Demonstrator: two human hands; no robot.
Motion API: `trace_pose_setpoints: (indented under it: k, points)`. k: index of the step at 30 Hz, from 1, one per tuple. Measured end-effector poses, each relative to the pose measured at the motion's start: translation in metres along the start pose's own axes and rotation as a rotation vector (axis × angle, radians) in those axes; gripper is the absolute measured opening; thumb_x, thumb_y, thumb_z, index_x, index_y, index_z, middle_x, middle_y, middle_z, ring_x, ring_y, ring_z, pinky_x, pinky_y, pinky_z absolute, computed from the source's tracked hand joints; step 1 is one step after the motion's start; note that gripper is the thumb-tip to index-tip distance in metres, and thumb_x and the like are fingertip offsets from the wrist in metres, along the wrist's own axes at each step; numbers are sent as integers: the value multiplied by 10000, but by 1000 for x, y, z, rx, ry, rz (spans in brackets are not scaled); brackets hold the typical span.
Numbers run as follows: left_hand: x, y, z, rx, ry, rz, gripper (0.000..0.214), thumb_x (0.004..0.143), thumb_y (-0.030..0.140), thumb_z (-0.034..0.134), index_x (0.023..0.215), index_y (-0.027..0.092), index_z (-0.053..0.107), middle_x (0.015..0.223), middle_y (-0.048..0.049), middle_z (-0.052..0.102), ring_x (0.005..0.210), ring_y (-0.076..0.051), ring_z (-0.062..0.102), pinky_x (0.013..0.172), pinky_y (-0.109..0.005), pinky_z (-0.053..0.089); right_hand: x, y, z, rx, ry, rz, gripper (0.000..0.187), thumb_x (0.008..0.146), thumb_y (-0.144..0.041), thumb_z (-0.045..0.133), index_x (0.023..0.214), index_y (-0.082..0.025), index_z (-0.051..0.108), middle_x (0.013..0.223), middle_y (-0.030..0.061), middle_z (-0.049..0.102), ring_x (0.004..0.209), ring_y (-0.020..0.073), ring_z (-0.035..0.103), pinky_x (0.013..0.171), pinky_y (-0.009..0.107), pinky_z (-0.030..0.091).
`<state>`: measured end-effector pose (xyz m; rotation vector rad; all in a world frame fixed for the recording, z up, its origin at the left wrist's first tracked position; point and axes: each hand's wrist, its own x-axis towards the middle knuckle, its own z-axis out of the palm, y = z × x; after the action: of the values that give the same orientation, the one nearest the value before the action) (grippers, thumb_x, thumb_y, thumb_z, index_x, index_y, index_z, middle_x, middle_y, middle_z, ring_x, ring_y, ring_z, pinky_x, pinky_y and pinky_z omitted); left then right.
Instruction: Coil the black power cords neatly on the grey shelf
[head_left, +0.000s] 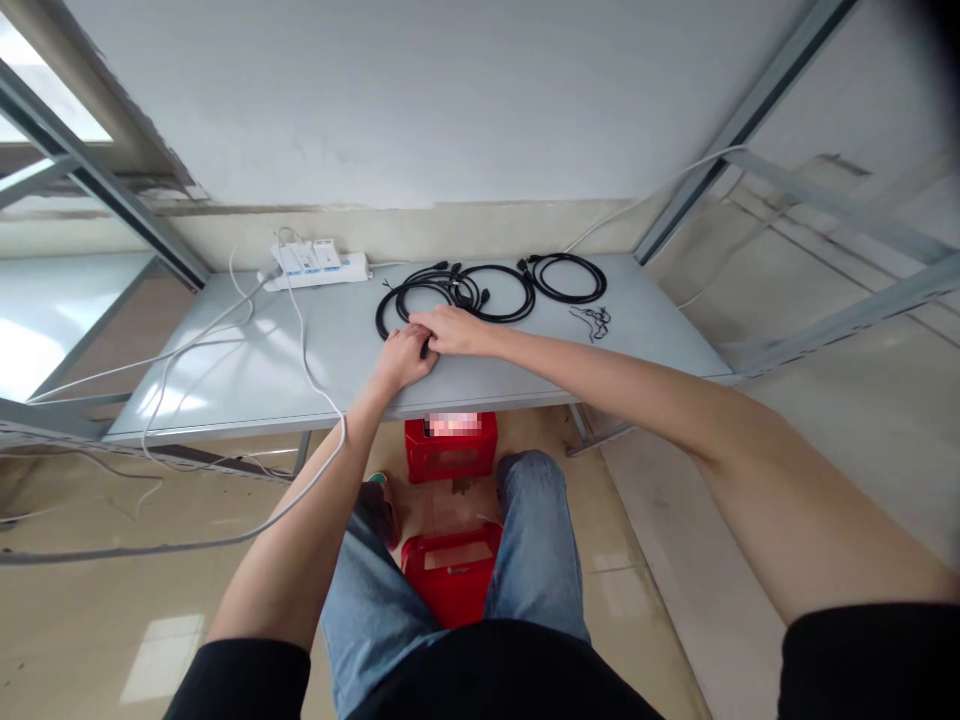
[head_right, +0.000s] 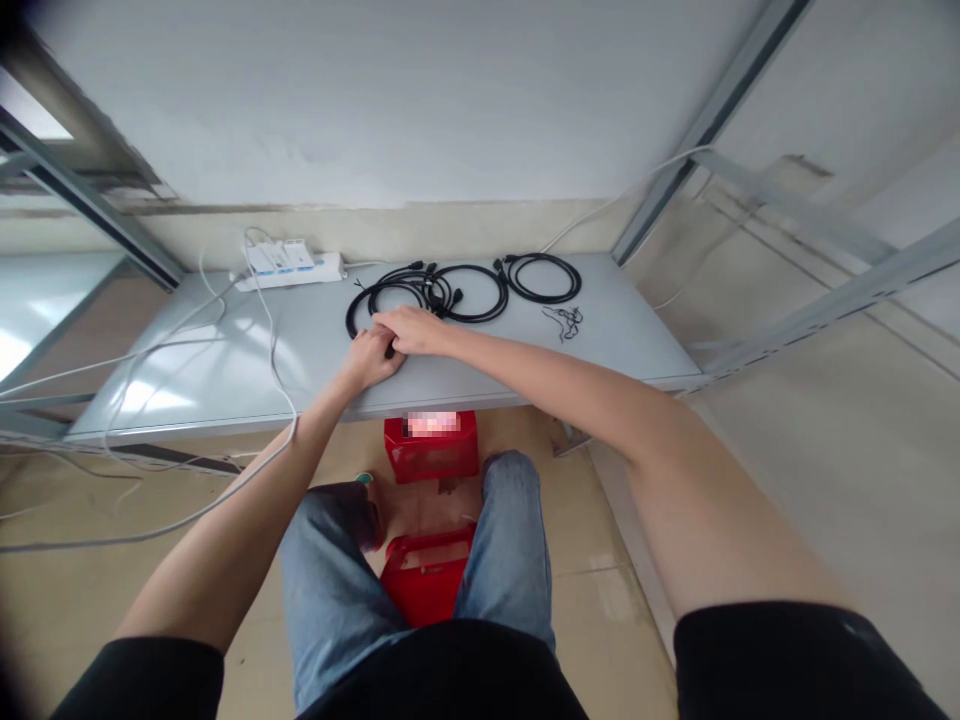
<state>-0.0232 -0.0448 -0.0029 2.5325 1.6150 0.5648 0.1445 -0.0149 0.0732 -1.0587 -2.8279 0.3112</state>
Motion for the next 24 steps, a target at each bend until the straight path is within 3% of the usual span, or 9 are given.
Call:
trace_pose_setpoints:
  k: [4,8,14,19,24]
  points:
    - [0,0,1,25,0,-16,290,930,274,569,1161,175,715,1272,-170,759,1254,-363,681,1036,-461,484,6,6,-13,71,-65,-162,240,802,-5,573,961,-143,687,839,46,681,756,181,512,689,304,294]
    - [0,-1,1,40,-22,-27,238,933,270,558,1096,184,708,1245,-171,762,1247,-361,683,1043,-463,484,8,16,-16,169,-82,-228,246,775,14,558,914,-146,684,738,1,620,716,155,497,692,284,313]
    - [-2,1,-3,14,-25,-22,147,910,273,564,963,217,689,1169,-151,767,1186,-347,693,1004,-462,497,5,28,-3,256,-56,-194,268,775,-14,565,888,-140,773,738,1,687,715,141,575,723,260,393]
    - [-1,4,-7,9,-34,-33,156,904,279,557,968,232,691,1119,-130,770,1158,-340,686,980,-456,501,2,29,-4,338,-78,-110,326,799,5,537,944,-113,805,703,15,720,694,140,654,725,240,461]
    - [1,1,-4,17,-36,-22,143,899,288,562,949,229,682,1119,-135,766,1142,-348,684,970,-468,500,0,26,-9,121,-125,-237,309,854,21,544,965,-116,797,851,67,777,765,165,676,756,276,479]
